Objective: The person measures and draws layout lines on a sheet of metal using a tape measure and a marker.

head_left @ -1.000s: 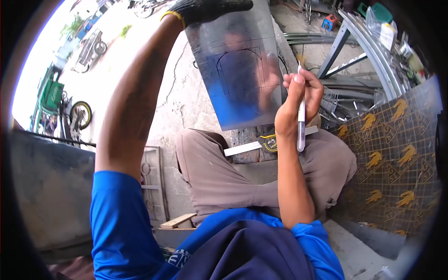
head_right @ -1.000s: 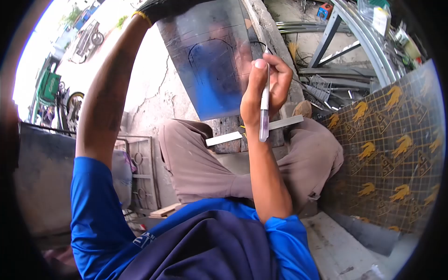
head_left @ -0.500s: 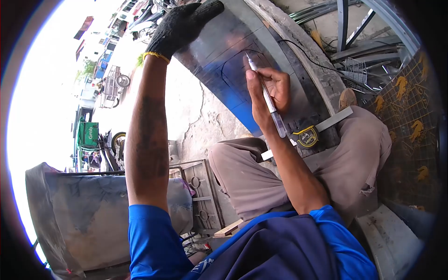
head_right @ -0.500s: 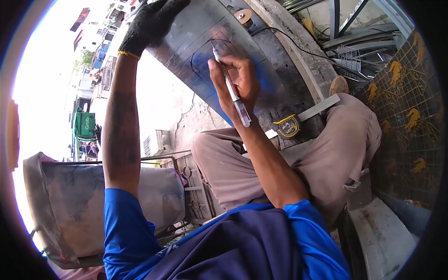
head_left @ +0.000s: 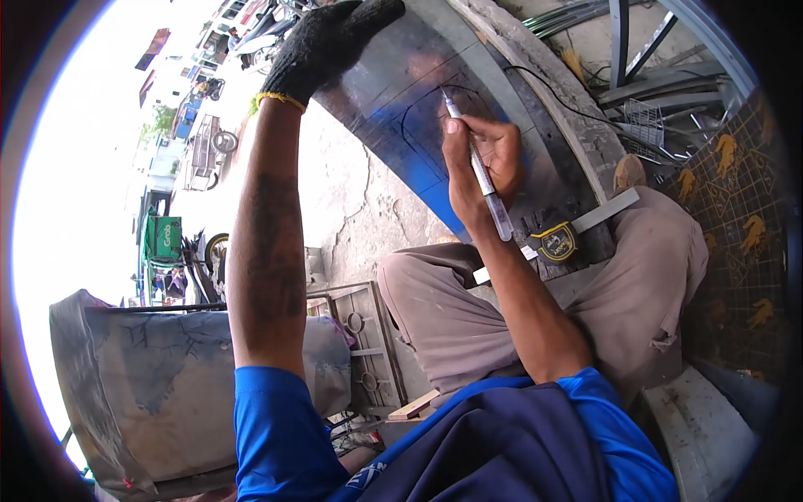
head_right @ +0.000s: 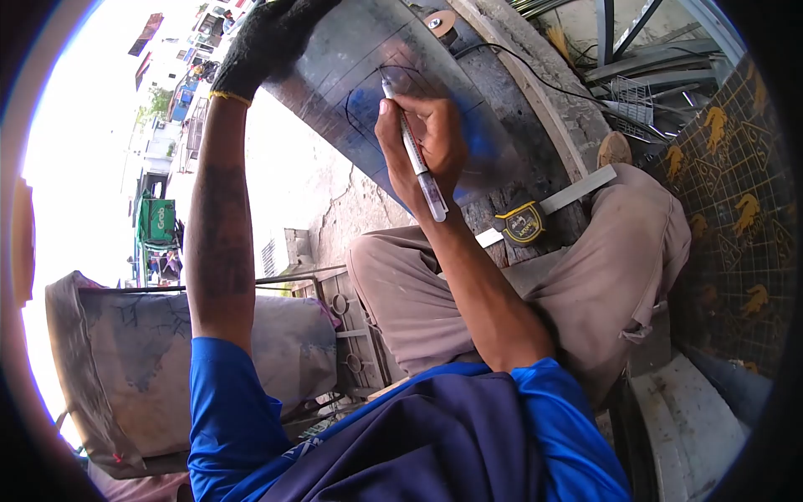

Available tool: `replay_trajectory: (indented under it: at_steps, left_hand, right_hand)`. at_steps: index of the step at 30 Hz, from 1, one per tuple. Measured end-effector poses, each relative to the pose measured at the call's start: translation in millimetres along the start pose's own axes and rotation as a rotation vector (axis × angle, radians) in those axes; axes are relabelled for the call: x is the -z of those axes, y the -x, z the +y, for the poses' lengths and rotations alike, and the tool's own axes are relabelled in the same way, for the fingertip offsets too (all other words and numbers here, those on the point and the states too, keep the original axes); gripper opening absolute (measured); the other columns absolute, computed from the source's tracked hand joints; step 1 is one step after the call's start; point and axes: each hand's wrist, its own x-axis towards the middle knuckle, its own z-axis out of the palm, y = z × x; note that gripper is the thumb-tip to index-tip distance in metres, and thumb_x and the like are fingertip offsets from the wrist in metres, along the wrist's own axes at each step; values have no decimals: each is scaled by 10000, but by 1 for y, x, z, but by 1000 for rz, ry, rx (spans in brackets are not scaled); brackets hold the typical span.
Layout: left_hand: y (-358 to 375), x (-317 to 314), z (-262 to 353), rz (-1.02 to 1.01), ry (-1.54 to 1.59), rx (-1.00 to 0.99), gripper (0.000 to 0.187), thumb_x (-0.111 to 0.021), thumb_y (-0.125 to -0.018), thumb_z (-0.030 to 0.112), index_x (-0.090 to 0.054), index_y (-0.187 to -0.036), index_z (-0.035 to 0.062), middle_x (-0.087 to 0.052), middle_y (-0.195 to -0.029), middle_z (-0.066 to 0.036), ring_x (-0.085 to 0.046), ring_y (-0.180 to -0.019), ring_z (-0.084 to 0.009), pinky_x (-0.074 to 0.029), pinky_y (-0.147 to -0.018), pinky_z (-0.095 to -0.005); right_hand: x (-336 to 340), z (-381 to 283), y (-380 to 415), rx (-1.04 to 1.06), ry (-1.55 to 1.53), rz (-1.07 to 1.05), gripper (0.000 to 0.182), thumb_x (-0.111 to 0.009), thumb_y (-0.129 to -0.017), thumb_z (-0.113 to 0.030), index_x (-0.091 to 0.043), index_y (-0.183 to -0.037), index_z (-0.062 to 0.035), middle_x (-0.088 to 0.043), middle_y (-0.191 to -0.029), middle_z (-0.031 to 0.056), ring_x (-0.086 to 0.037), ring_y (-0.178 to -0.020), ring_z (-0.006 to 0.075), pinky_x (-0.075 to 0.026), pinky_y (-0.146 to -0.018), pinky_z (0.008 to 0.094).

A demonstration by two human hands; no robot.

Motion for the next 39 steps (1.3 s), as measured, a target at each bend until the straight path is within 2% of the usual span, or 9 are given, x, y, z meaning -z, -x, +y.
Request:
replay_trajectory:
  at_steps: [5, 10, 26, 39]
  left_hand:
    - [6, 5, 7, -53, 90, 56, 747, -558, -951, 724, -746, -935, 1, -612, -653, -72, -598, -645, -186, -503, -670, -400]
    - [1, -1, 1, 15, 42, 36, 732, -575, -952, 705, -753, -970, -5, -623, -667, -78, -610, -673, -188, -505, -679, -398]
    - [2, 0, 1, -13, 66, 38, 729, -568, -954, 709, -762, -989, 7, -644, -683, -84, -617, -664, -185, -511, -678, -387]
    - [-1, -4, -4, 5, 66, 19, 702, -594, -949, 694, -759, -951, 11, -621, -660, -61, -589, -636, -160, -493, -645, -381]
  right_hand:
    - [1, 1, 1, 15, 27, -15, 180, -784, -930, -136, -665, -1013, -28, -683, -927, 90, -659, -820, 176, -537, -752, 318]
    - [1, -2, 1, -11, 70, -24, 176, -789, -920, -130, -668, -1008, -37, -689, -934, 82, -658, -860, 203, -531, -793, 340]
    - [2, -4, 0, -26, 72, -41, 165, -786, -924, -131, -668, -991, -37, -694, -924, 88, -663, -851, 196, -540, -783, 334]
    - [3, -7, 0, -32, 61, -33, 215, -763, -956, -193, -645, -1010, -22, -687, -958, 111, -659, -851, 188, -544, -775, 332]
